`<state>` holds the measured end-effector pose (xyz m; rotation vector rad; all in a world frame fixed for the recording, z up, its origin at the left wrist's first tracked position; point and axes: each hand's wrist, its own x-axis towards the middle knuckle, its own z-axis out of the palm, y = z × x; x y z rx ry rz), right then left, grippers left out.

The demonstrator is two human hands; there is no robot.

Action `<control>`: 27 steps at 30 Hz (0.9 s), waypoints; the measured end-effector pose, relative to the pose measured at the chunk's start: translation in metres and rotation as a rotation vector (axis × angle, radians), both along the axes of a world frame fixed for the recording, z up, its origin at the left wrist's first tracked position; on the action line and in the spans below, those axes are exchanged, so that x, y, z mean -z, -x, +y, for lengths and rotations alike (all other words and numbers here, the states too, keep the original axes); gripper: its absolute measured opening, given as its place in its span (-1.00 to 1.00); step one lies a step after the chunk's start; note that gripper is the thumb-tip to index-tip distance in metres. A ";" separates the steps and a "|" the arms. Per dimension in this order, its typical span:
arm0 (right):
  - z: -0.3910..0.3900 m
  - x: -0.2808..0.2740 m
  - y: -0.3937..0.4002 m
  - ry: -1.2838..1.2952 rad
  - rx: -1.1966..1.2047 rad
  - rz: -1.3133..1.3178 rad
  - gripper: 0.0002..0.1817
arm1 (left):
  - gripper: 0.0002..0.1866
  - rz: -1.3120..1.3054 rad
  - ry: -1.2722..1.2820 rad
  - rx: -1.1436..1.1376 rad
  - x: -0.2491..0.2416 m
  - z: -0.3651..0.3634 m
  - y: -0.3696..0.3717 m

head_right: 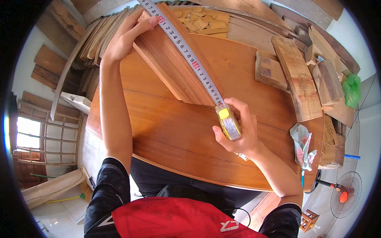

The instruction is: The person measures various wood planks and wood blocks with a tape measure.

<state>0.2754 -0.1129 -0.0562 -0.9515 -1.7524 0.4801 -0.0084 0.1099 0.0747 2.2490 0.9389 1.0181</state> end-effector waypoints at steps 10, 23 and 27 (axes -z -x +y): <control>-0.001 -0.003 0.000 0.003 -0.006 -0.022 -0.27 | -0.42 -0.031 0.018 0.017 -0.001 -0.002 -0.001; 0.001 0.003 -0.008 -0.065 -0.027 -0.011 -0.25 | 0.17 -0.048 -0.037 0.161 0.006 0.010 0.007; 0.004 -0.012 -0.019 0.005 0.022 0.179 -0.28 | -0.04 -0.108 -0.197 0.208 -0.003 0.001 -0.015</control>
